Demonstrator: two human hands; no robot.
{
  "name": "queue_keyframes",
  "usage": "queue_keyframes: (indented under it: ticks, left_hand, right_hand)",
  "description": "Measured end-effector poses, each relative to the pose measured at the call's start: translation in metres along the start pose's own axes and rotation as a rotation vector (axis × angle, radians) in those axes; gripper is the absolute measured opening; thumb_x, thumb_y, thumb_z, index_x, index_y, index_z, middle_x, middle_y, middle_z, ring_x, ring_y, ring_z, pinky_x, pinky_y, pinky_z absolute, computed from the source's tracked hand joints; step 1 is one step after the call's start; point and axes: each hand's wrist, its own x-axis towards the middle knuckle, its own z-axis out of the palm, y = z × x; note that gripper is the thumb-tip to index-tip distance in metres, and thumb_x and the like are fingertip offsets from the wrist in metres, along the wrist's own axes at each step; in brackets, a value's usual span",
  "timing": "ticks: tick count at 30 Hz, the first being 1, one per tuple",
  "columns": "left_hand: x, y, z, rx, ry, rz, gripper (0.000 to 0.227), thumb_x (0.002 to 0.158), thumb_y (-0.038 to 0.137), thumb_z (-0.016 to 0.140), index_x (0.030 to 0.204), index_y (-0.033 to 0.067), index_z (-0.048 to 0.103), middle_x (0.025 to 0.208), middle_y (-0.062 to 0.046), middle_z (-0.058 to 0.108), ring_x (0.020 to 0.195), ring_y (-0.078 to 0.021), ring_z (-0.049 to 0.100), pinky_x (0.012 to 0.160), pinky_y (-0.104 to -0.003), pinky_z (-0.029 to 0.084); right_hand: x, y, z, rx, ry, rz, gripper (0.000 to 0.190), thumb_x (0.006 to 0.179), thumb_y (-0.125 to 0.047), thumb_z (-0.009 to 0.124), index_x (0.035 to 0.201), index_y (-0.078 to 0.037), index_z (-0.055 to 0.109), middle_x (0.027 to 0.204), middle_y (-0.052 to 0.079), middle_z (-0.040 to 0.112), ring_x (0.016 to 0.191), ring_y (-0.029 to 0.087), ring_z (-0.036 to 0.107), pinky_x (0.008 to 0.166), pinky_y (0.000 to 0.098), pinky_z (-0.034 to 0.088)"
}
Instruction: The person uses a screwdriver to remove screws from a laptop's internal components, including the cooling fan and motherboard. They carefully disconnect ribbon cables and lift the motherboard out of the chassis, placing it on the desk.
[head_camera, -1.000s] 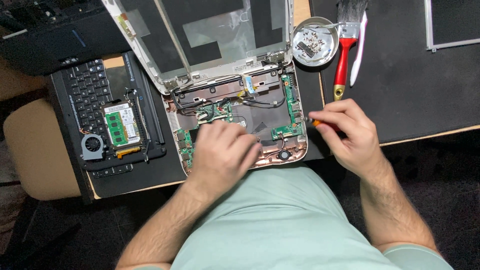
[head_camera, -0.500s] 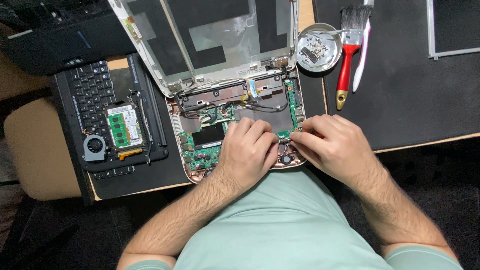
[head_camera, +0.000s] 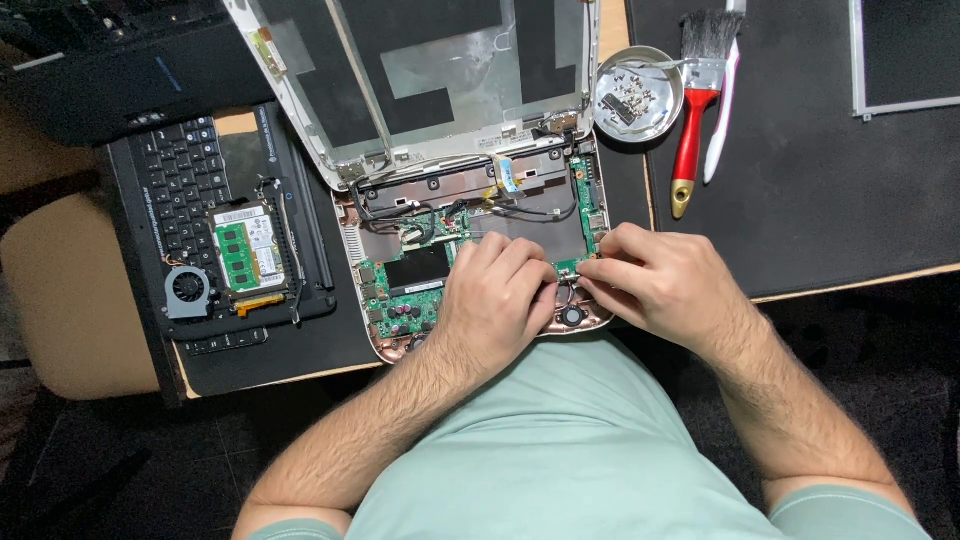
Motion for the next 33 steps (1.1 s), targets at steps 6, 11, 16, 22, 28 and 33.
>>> queue_keyframes:
  ticks: [6,11,16,22,28,33]
  left_hand:
    - [0.000,0.000,0.001,-0.011,-0.016,-0.010,0.006,0.110,0.019,0.080,0.105,0.0157,0.078,0.110,0.000,0.069,0.109,-0.0234,0.069,0.090,-0.042,0.054]
    - [0.001,0.001,0.000,-0.007,-0.014,0.012,0.007,0.111,0.020,0.079,0.105,0.0160,0.077,0.110,0.000,0.068,0.110,-0.0232,0.068,0.092,-0.042,0.052]
    - [0.001,0.002,-0.002,0.002,-0.007,0.020,0.008,0.111,0.021,0.078,0.105,0.0177,0.075,0.110,0.002,0.067,0.110,-0.0221,0.068,0.094,-0.042,0.051]
    - [0.004,0.003,-0.003,-0.024,0.001,0.017,0.008,0.112,0.021,0.078,0.105,0.0174,0.075,0.109,0.002,0.067,0.110,-0.0218,0.069,0.094,-0.042,0.050]
    - [0.003,0.002,-0.004,-0.039,0.017,0.013,0.007,0.110,0.020,0.080,0.104,0.0172,0.076,0.108,0.001,0.069,0.109,-0.0230,0.070,0.095,-0.043,0.051]
    - [0.003,0.004,-0.011,0.004,-0.005,0.016,0.008,0.107,0.019,0.082,0.101,0.0173,0.076,0.106,0.001,0.068,0.109,-0.0226,0.068,0.095,-0.044,0.050]
  right_hand:
    - [0.003,0.003,-0.001,0.000,-0.009,-0.039,0.003,0.111,-0.023,0.086,0.109,-0.023,0.085,0.103,-0.001,0.071,0.079,0.023,0.080,0.071,0.0406,0.067]
    - [0.004,0.008,0.005,0.046,0.014,-0.070,0.007,0.112,-0.025,0.084,0.105,-0.022,0.084,0.103,-0.002,0.072,0.077,0.023,0.080,0.068,0.0415,0.067]
    - [-0.001,0.013,0.011,0.072,0.033,-0.065,0.011,0.114,-0.029,0.084,0.105,-0.023,0.085,0.104,-0.003,0.074,0.079,0.022,0.081,0.070,0.0405,0.068]
    - [-0.003,0.020,0.017,0.121,0.049,-0.064,0.010,0.113,-0.028,0.086,0.105,-0.022,0.087,0.104,-0.001,0.075,0.078,0.025,0.081,0.070,0.0431,0.068]
    - [-0.004,0.016,0.014,0.158,0.070,-0.041,0.009,0.113,-0.026,0.088,0.106,-0.020,0.090,0.101,0.000,0.076,0.081,0.027,0.084,0.071,0.0429,0.069]
    - [-0.011,0.014,0.010,0.134,0.079,0.007,0.010,0.115,-0.029,0.086,0.111,-0.022,0.091,0.102,-0.001,0.077,0.081,0.026,0.083,0.074,0.0441,0.069]
